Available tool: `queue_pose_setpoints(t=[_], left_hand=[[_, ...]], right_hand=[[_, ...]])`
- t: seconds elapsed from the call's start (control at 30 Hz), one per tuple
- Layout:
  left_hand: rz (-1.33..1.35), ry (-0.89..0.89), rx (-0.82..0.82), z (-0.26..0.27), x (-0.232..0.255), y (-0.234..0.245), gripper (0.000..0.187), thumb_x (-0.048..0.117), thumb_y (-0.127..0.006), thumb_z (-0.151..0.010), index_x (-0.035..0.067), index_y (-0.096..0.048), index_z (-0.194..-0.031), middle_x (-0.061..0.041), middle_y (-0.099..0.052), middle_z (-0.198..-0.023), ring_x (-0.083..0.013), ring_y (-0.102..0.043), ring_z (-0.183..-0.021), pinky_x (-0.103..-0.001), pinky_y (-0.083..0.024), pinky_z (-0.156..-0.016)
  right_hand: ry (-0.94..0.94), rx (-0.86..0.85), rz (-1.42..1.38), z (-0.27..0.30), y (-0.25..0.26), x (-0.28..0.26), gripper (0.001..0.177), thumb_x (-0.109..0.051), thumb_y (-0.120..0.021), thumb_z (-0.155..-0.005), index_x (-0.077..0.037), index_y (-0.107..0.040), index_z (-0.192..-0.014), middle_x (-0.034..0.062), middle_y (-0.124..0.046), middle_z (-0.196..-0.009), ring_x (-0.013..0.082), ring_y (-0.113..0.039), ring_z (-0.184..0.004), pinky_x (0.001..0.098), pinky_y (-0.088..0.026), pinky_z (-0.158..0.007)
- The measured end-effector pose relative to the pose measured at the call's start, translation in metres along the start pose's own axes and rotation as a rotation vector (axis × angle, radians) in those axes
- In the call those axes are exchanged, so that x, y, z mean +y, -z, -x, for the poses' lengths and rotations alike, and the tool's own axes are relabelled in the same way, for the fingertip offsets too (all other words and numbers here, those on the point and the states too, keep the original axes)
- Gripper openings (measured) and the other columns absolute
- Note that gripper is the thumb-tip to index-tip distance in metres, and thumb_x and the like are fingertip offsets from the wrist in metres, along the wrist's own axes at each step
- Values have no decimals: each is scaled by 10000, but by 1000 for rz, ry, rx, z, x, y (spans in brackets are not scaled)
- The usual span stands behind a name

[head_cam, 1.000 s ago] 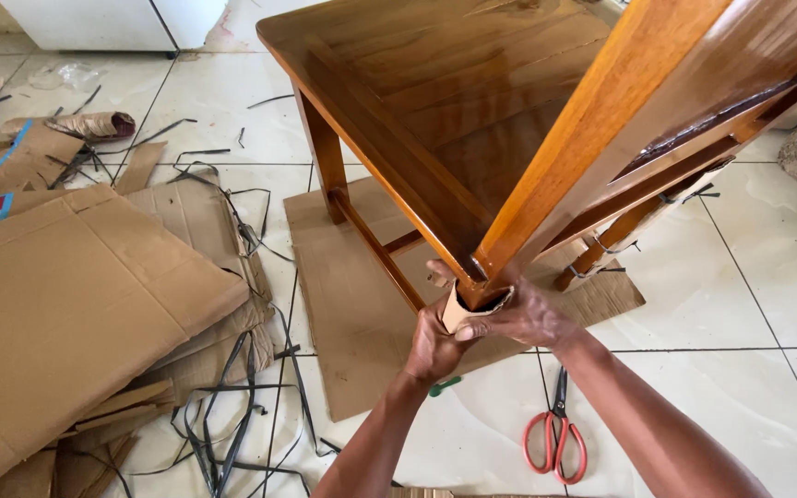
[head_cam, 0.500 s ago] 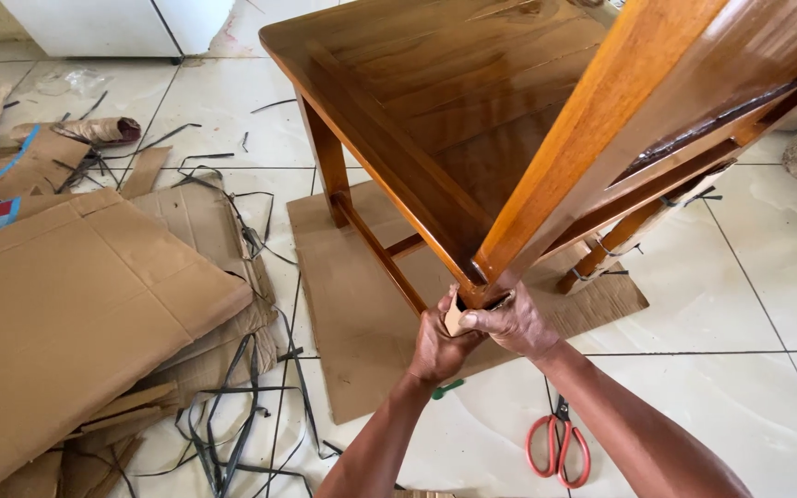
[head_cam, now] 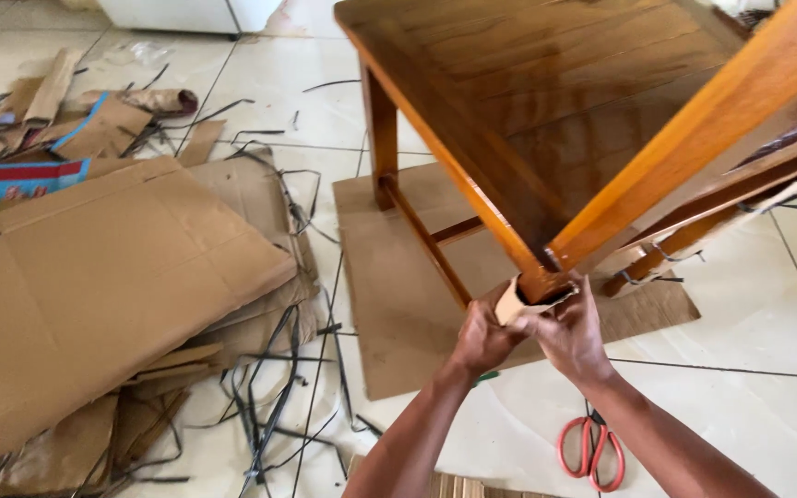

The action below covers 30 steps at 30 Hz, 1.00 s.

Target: Wrapping wooden chair legs with cardboard and securing them with plastic ties

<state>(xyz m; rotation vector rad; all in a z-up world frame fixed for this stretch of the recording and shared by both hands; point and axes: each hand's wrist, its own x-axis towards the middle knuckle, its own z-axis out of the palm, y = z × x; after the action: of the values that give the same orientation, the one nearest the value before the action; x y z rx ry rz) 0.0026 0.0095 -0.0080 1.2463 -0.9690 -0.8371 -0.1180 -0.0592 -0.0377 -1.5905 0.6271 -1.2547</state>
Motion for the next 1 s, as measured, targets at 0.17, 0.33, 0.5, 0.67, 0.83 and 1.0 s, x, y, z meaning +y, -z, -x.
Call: queue_pose_setpoints(t=[0.17,0.33,0.5,0.67,0.83,1.0], left_hand=[[-30,-84,-14,-5,-18,-1,183,40,-694,-732,102,-678,-903,-62,-645,-707,-178,-595,-715,-331,-508,-704],[-86,-48,-10,-7,-44,-5,102,68,-661,-763,96,-650,-861,-104,-639,-681,-263,-604,-665,-383,-511,-690],[-56,-71,1,-3,-23,-1,32,101,-584,-794,70,-578,-792,-150,-548,-631,-202,-488,-651,-376,-446,-621],[-27,-84,-30,-9,-60,-9,208,59,-629,-740,63,-631,-948,-145,-617,-715,-271,-565,-707,-422,-495,-705],[-214,-207,-101,-2,-7,9,199,34,-604,-788,-79,-638,-948,-309,-648,-1209,-459,-630,-1050,-504,-563,-876],[-112,-203,-35,0,-2,7,364,-10,-600,-797,-55,-639,-1157,-168,-757,-993,-261,-658,-760,-392,-544,-707]], right_hand=[[-48,41,400,-3,-12,-17,951,-214,-1044,-533,11,-442,-1234,263,-615,-1039,415,-673,-1001,558,-507,-939],[-40,183,393,-4,-35,-28,803,-89,-990,-612,-40,-517,-1259,175,-628,-1049,288,-652,-998,466,-484,-993],[20,200,423,1,-37,-22,786,-80,-965,-635,-9,-513,-1273,212,-613,-1072,320,-657,-1030,484,-475,-1020],[-16,71,343,-5,-22,-24,707,-97,-966,-648,9,-550,-1210,194,-668,-1021,301,-688,-1033,514,-498,-1002],[112,-132,496,-5,-17,-41,739,-277,-833,-760,62,-437,-1283,145,-656,-1011,213,-673,-757,307,-575,-668],[121,-71,469,-6,-24,-40,603,-160,-790,-770,54,-460,-1227,131,-667,-967,208,-661,-712,300,-557,-647]])
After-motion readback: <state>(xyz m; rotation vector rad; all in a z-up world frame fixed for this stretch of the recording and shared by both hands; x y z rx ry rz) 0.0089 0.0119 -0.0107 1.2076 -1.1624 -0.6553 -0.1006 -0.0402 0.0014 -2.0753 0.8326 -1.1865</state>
